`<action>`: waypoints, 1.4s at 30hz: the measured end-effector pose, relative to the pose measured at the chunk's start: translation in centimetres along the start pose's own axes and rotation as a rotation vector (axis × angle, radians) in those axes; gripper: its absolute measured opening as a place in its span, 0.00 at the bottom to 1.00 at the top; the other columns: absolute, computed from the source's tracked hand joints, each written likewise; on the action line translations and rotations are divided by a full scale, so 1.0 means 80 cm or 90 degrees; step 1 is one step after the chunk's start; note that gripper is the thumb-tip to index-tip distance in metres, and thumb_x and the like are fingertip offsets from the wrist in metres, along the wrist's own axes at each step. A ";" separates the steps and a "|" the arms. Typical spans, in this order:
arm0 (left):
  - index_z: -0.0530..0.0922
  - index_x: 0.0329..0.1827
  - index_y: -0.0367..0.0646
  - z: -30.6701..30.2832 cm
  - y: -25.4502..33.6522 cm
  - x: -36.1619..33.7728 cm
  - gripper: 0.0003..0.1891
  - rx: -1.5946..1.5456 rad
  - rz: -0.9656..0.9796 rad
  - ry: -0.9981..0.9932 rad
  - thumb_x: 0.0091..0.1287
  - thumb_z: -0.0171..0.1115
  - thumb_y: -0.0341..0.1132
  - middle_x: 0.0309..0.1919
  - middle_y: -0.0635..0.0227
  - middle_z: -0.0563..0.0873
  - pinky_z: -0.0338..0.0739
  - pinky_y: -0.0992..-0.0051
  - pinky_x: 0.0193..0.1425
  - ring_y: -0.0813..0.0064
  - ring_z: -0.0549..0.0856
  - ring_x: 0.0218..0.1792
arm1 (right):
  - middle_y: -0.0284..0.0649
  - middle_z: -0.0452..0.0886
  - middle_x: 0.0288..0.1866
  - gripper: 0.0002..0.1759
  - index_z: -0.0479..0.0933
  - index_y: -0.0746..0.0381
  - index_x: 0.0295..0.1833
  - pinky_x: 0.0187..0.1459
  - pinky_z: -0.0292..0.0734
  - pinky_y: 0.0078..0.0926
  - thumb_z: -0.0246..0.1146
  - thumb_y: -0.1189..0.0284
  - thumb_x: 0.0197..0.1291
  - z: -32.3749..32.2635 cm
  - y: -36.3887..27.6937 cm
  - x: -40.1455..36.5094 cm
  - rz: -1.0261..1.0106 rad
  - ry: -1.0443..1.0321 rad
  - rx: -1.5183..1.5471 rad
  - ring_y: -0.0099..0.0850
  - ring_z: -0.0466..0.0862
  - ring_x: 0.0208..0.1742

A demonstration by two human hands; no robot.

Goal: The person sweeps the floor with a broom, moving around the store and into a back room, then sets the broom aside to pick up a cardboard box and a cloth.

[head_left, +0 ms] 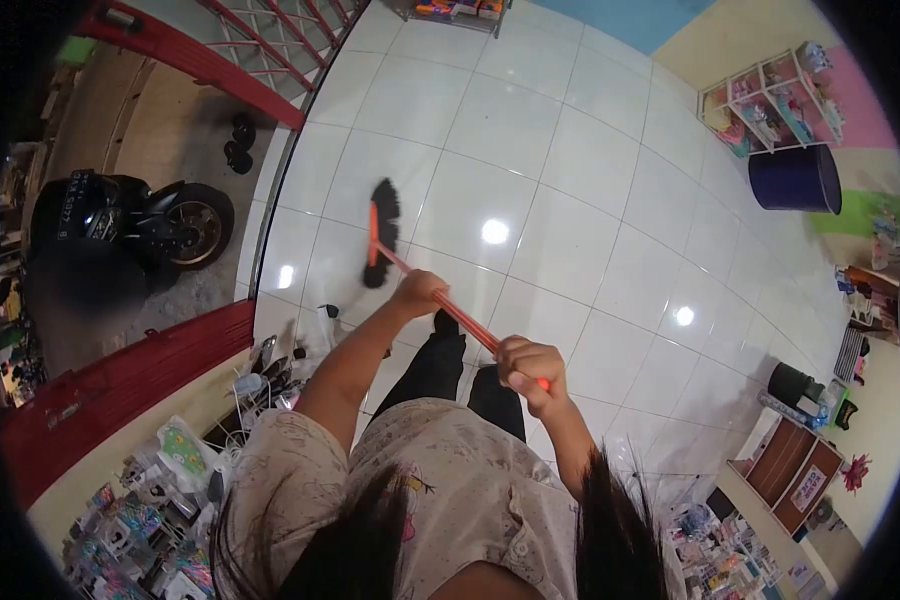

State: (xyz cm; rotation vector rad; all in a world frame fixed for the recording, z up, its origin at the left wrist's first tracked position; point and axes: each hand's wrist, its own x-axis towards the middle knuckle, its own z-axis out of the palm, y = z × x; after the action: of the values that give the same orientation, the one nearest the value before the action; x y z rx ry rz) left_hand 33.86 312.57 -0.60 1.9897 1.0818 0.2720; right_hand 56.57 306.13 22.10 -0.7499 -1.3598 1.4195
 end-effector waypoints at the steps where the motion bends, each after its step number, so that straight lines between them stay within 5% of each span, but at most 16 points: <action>1: 0.74 0.16 0.43 -0.009 0.004 0.002 0.09 0.008 -0.014 0.017 0.47 0.61 0.37 0.17 0.56 0.77 0.72 0.57 0.30 0.52 0.79 0.25 | 0.42 0.69 0.15 0.18 0.65 0.66 0.15 0.37 0.72 0.36 0.56 0.71 0.53 -0.002 0.000 0.004 0.001 0.027 0.009 0.39 0.71 0.19; 5: 0.75 0.17 0.43 -0.005 0.046 0.033 0.09 -0.007 0.053 0.134 0.49 0.61 0.36 0.17 0.56 0.77 0.72 0.56 0.29 0.50 0.78 0.24 | 0.40 0.70 0.11 0.24 0.67 0.65 0.14 0.35 0.72 0.39 0.56 0.63 0.59 -0.045 -0.039 0.004 -0.053 0.177 0.019 0.35 0.69 0.15; 8: 0.77 0.23 0.43 0.008 0.172 0.081 0.04 -0.075 0.032 0.076 0.48 0.61 0.33 0.21 0.55 0.79 0.71 0.58 0.31 0.53 0.80 0.28 | 0.35 0.62 0.07 0.22 0.63 0.61 0.13 0.18 0.63 0.30 0.55 0.65 0.57 -0.092 -0.148 0.001 -0.108 0.291 -0.038 0.30 0.62 0.09; 10: 0.76 0.21 0.42 0.015 0.257 0.115 0.04 -0.138 0.107 -0.005 0.49 0.59 0.32 0.21 0.56 0.79 0.70 0.58 0.31 0.52 0.79 0.27 | 0.32 0.61 0.06 0.20 0.61 0.57 0.14 0.17 0.63 0.26 0.52 0.66 0.57 -0.104 -0.212 -0.008 -0.204 0.352 -0.087 0.25 0.60 0.06; 11: 0.74 0.19 0.42 0.026 0.288 0.130 0.06 -0.178 0.166 -0.012 0.51 0.59 0.33 0.20 0.55 0.78 0.70 0.58 0.30 0.52 0.79 0.26 | 0.31 0.61 0.06 0.21 0.60 0.57 0.13 0.17 0.63 0.26 0.50 0.67 0.58 -0.084 -0.233 0.005 -0.234 0.589 -0.219 0.24 0.60 0.06; 13: 0.72 0.19 0.41 0.054 0.326 0.173 0.12 -0.188 0.258 -0.063 0.57 0.59 0.37 0.18 0.56 0.77 0.70 0.58 0.30 0.52 0.78 0.26 | 0.33 0.63 0.07 0.21 0.61 0.59 0.13 0.18 0.63 0.25 0.52 0.67 0.58 -0.107 -0.263 -0.001 -0.223 0.295 -0.203 0.26 0.63 0.08; 18: 0.76 0.21 0.43 0.152 0.273 0.303 0.12 -0.145 0.353 -0.172 0.55 0.62 0.42 0.22 0.57 0.79 0.73 0.59 0.34 0.53 0.80 0.30 | 0.39 0.66 0.13 0.18 0.62 0.63 0.15 0.26 0.67 0.31 0.59 0.69 0.50 -0.149 -0.178 0.018 -0.061 0.242 -0.360 0.34 0.68 0.15; 25: 0.74 0.21 0.41 0.094 0.154 0.317 0.12 -0.019 0.174 0.053 0.58 0.59 0.38 0.20 0.57 0.78 0.71 0.59 0.33 0.53 0.78 0.27 | 0.38 0.65 0.10 0.26 0.58 0.63 0.10 0.19 0.61 0.27 0.56 0.61 0.54 -0.245 -0.093 0.029 -0.037 0.339 -0.042 0.31 0.66 0.14; 27: 0.76 0.26 0.44 0.066 0.070 0.287 0.07 0.089 0.199 0.050 0.53 0.60 0.37 0.23 0.60 0.78 0.71 0.59 0.37 0.56 0.79 0.30 | 0.37 0.61 0.09 0.25 0.62 0.64 0.11 0.25 0.63 0.28 0.54 0.59 0.53 -0.239 -0.030 0.046 0.050 0.336 -0.043 0.27 0.61 0.13; 31: 0.79 0.28 0.48 0.008 -0.036 0.214 0.09 0.277 -0.124 -0.141 0.56 0.57 0.42 0.29 0.61 0.82 0.72 0.54 0.44 0.58 0.81 0.40 | 0.41 0.72 0.18 0.21 0.68 0.67 0.16 0.24 0.65 0.24 0.50 0.66 0.58 -0.221 0.056 0.080 0.135 0.166 0.081 0.27 0.70 0.20; 33: 0.81 0.31 0.51 -0.018 -0.023 0.215 0.09 0.336 -0.193 -0.148 0.60 0.55 0.43 0.34 0.64 0.83 0.69 0.51 0.50 0.60 0.81 0.43 | 0.42 0.76 0.22 0.18 0.73 0.69 0.22 0.26 0.69 0.24 0.53 0.69 0.60 -0.230 0.073 0.097 0.062 0.146 0.146 0.27 0.72 0.21; 35: 0.81 0.26 0.49 -0.038 0.023 0.248 0.13 0.284 -0.113 -0.093 0.61 0.54 0.45 0.29 0.61 0.83 0.74 0.54 0.43 0.57 0.82 0.36 | 0.41 0.75 0.19 0.25 0.66 0.66 0.13 0.32 0.73 0.29 0.49 0.64 0.61 -0.265 0.038 0.104 0.149 0.253 0.053 0.32 0.73 0.21; 36: 0.80 0.24 0.48 -0.045 0.053 0.271 0.13 0.228 -0.067 -0.062 0.60 0.54 0.45 0.27 0.60 0.83 0.75 0.56 0.40 0.55 0.82 0.34 | 0.41 0.73 0.16 0.26 0.66 0.65 0.13 0.27 0.71 0.31 0.49 0.61 0.61 -0.293 0.024 0.116 0.010 0.236 0.076 0.32 0.72 0.20; 39: 0.78 0.23 0.45 -0.048 0.156 0.348 0.08 0.101 0.019 0.007 0.52 0.60 0.40 0.21 0.59 0.80 0.74 0.58 0.32 0.54 0.80 0.27 | 0.34 0.59 0.09 0.24 0.56 0.57 0.12 0.18 0.57 0.28 0.53 0.65 0.58 -0.364 -0.077 0.137 -0.065 0.357 0.100 0.28 0.62 0.12; 41: 0.78 0.23 0.45 -0.037 0.215 0.408 0.07 -0.003 0.175 0.075 0.50 0.59 0.38 0.21 0.57 0.79 0.73 0.58 0.32 0.54 0.80 0.27 | 0.32 0.60 0.08 0.23 0.56 0.56 0.13 0.19 0.59 0.29 0.50 0.66 0.61 -0.398 -0.155 0.148 -0.168 0.356 0.005 0.27 0.61 0.10; 42: 0.79 0.24 0.43 -0.039 0.247 0.442 0.08 -0.034 0.180 -0.037 0.53 0.58 0.38 0.21 0.55 0.79 0.74 0.58 0.34 0.53 0.80 0.28 | 0.30 0.61 0.08 0.22 0.57 0.54 0.13 0.21 0.62 0.28 0.49 0.66 0.61 -0.409 -0.184 0.147 -0.180 0.368 0.041 0.24 0.62 0.10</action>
State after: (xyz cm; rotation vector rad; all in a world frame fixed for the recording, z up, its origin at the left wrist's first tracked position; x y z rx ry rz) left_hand 65.31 336.16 9.62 2.0883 0.7471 0.3847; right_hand 86.34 326.74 32.75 -0.8088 -0.9189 0.9206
